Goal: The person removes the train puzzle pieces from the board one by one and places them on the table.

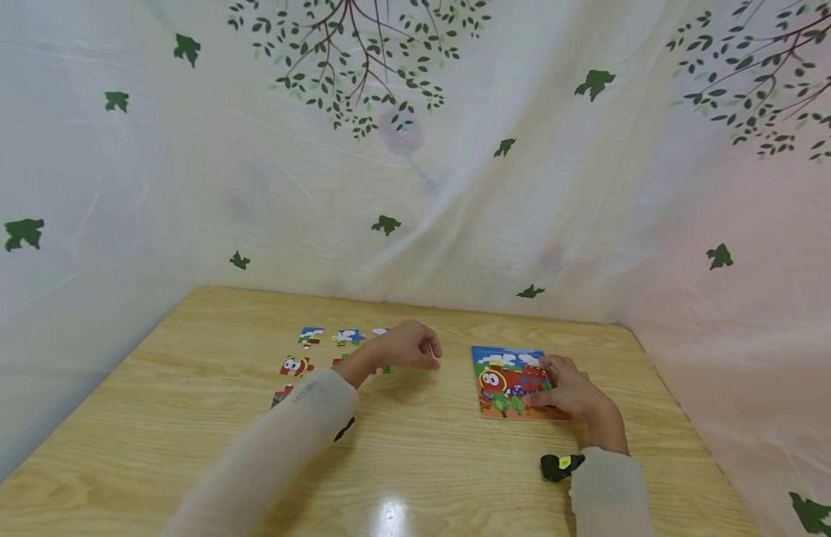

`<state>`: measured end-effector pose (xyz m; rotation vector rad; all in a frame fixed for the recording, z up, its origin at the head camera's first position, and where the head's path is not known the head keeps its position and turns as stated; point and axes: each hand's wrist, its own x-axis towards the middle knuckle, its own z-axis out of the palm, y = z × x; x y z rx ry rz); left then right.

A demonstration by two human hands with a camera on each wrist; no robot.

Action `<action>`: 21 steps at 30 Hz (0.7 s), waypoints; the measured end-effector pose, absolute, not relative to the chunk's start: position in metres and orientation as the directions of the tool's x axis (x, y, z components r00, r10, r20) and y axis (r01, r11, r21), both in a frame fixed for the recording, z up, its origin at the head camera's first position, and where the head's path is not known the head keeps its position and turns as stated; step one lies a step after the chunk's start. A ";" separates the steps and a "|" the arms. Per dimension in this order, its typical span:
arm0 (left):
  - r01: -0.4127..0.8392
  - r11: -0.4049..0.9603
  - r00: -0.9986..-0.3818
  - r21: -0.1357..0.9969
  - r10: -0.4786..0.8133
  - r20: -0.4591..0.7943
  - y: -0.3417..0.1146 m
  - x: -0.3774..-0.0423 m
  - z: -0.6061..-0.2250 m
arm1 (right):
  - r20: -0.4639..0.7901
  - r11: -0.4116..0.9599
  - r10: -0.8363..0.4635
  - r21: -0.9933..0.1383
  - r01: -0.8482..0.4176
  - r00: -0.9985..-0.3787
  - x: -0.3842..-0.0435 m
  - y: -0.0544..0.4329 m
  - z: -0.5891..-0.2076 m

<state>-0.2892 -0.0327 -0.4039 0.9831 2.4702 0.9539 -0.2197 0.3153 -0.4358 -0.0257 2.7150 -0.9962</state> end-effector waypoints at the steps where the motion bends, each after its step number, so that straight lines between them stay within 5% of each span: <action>1: 0.491 0.540 -0.711 0.684 0.702 -0.045 -0.027 -0.289 -0.406 | -0.228 0.767 -0.101 -0.637 0.070 -0.968 -0.220 0.315 -0.436; 21: 0.533 0.566 -0.662 0.629 0.742 -0.106 0.068 -0.269 -0.416 | -0.233 0.780 -0.110 -0.623 0.062 -0.966 -0.220 0.314 -0.434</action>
